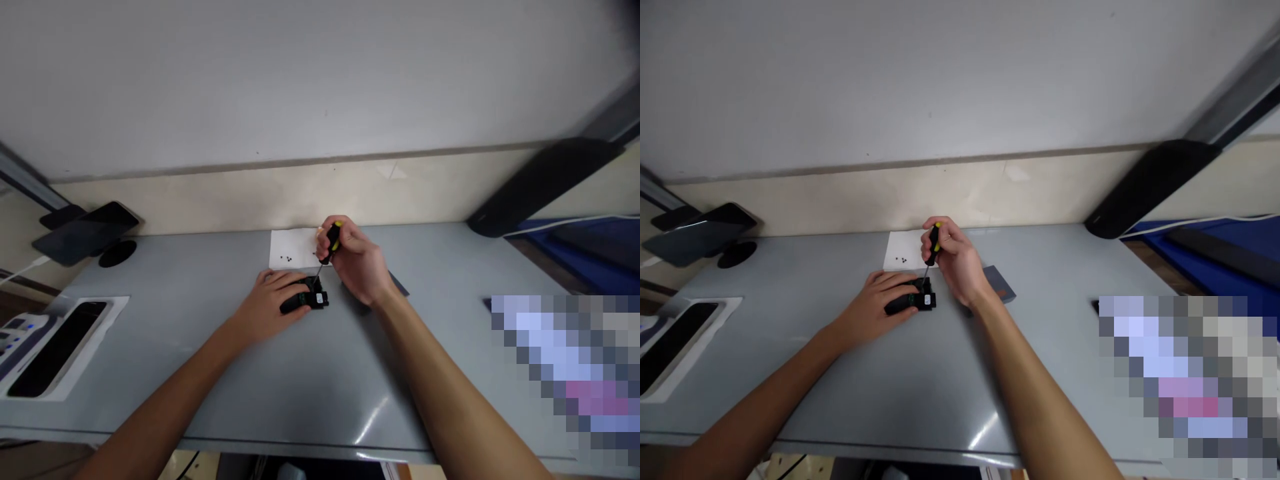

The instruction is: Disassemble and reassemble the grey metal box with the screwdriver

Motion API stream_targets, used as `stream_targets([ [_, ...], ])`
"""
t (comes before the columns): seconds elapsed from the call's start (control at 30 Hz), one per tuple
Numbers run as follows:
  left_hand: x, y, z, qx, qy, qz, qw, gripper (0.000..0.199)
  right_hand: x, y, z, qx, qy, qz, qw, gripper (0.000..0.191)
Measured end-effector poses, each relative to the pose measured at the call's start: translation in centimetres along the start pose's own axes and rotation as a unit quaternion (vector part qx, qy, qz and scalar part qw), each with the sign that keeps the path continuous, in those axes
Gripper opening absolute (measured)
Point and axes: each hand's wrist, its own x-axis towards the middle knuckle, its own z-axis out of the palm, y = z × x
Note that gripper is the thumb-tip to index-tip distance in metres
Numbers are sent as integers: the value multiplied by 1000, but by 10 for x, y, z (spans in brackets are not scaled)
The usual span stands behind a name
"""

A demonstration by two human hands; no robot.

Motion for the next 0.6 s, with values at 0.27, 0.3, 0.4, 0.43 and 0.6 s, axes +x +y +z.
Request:
stream_targets([
  [0.27, 0, 0, -1, -8, -8, -9, 1000, 25, -2, 2, 12, -4, 30, -42, 999, 20],
  [0.3, 0, 0, -1, -9, -10, -10, 1000, 24, -3, 2, 13, -3, 27, -45, 999, 19],
  [0.4, -1, -1, -1, -9, -5, -11, 1000, 24, -3, 5, 14, -8, 21, -43, 999, 19],
  [0.43, -1, -1, 0, -8, -1, -12, 1000, 25, -3, 6, 14, -12, 19, -40, 999, 20],
  [0.6, -1, -3, 3, -7, 4, -11, 1000, 23, -4, 8, 17, -26, 4, -22, 999, 22],
])
